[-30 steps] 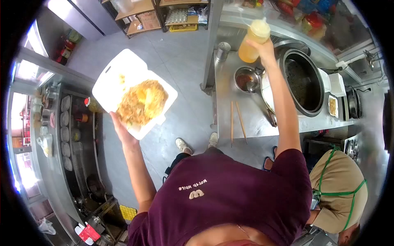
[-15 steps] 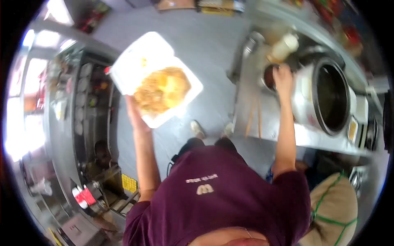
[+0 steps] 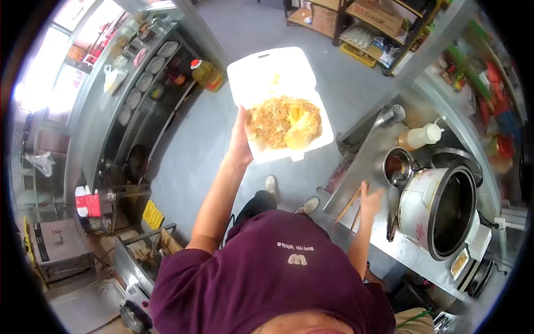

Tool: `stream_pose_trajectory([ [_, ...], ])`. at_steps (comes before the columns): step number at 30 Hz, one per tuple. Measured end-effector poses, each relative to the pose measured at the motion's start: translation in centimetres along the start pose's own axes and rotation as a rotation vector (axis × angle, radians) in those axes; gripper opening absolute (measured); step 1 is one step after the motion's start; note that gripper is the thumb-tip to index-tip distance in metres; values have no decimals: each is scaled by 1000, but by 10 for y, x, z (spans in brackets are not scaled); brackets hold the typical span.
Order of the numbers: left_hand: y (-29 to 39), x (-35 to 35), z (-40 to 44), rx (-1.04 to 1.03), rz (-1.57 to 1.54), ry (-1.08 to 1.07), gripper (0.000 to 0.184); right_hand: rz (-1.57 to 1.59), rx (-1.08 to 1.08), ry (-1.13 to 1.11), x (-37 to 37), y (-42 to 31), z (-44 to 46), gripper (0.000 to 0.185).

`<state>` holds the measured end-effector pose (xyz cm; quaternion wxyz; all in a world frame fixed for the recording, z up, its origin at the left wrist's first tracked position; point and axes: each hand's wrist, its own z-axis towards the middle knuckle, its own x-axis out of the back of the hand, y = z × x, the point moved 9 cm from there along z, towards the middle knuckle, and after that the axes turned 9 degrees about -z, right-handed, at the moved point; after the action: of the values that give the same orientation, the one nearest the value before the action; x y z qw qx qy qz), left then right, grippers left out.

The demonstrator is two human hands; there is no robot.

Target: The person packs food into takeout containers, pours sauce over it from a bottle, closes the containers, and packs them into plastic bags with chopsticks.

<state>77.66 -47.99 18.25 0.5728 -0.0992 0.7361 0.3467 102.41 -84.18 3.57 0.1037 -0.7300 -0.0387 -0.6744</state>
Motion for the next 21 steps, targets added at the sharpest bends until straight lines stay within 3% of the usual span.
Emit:
stream_pose_trajectory([
  [3, -2, 7, -4, -22, -4, 50, 65, -171, -30, -204, -25, 31, 3, 81],
  [4, -1, 8, -3, -36, -10, 65, 64, -199, 35, -181, -32, 33, 5, 77],
  [7, -3, 13, 1, -2, -40, 54, 65, -122, 37, -296, -64, 48, 13, 73],
  [8, -3, 15, 3, -7, -43, 33, 65, -120, 80, -284, -67, 45, 16, 59],
  [14, -3, 24, 10, 29, 8, 34, 65, -252, 160, -239, -68, 62, 43, 32],
  [16, 3, 26, 14, 24, 17, 43, 66, 71, 314, -213, -58, 50, 75, 25],
  [17, 1, 25, 12, 25, 15, 55, 66, 442, 331, -133, -31, 45, 98, 20],
  [18, -3, 23, 13, 48, -5, 54, 66, 817, 337, -55, 7, 32, 121, 14],
  [19, -6, 22, 13, 71, -23, 54, 66, 984, 280, -275, 65, -8, 114, 21],
  [20, -7, 21, 11, 93, -36, 51, 66, 1201, 101, -91, 139, -49, 98, 11],
  [21, -8, 23, 10, 103, -29, 66, 66, 1475, 129, -40, 183, -83, 102, 11],
])
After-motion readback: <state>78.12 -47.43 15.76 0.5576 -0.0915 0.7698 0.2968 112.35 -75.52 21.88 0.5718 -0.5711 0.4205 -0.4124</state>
